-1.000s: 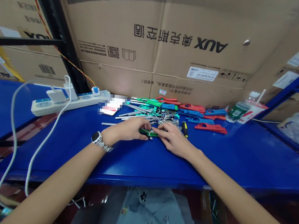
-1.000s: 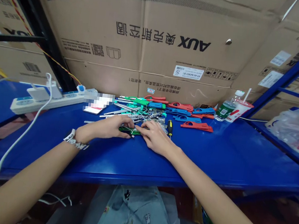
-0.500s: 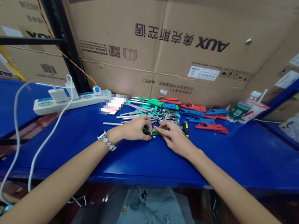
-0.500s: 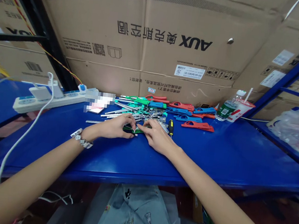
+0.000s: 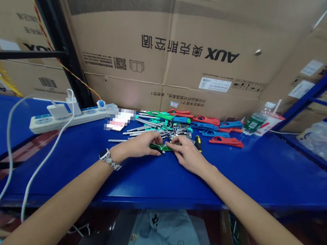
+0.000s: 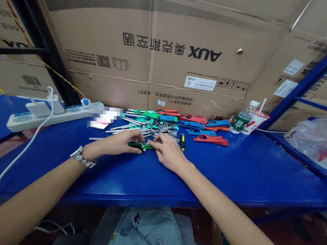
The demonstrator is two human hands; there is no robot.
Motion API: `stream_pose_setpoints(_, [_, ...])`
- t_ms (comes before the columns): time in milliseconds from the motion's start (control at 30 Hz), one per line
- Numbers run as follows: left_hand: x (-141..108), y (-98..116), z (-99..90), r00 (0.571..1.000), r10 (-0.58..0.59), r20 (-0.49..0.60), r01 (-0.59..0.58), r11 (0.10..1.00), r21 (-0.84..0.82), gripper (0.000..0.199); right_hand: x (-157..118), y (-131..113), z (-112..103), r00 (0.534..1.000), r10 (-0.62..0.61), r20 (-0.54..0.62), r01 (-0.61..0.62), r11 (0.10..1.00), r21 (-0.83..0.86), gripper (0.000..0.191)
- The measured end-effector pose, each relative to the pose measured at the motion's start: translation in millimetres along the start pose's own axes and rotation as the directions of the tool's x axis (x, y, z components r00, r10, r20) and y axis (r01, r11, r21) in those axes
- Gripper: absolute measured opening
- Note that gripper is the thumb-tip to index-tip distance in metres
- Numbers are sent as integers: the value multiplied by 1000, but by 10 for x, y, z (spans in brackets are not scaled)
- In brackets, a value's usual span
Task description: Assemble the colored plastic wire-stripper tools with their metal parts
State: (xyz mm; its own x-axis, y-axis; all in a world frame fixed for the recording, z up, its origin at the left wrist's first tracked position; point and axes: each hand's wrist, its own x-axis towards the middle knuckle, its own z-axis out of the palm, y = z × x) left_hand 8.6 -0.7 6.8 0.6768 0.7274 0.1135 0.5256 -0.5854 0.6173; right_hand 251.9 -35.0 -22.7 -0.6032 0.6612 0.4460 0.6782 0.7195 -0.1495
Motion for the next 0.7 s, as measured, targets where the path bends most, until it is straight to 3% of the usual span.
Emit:
stream_pose_setpoints(233, [4,8,-4,1000,-2,12,2,1000,18,29,0,-14,-63,995,80,62,-80,997,-14,42])
stream_pose_setpoints(533, [0,8,2,1000,-15,6,15,1000,-4,32,-8,-16,-106,989,75,130,-78,997,16,43])
stream_pose_setpoints(700, [-26,35,-64,1000,17,-23,-15,997,79,34,-21,-58,-117,982,123,141,-120,992,-29,40])
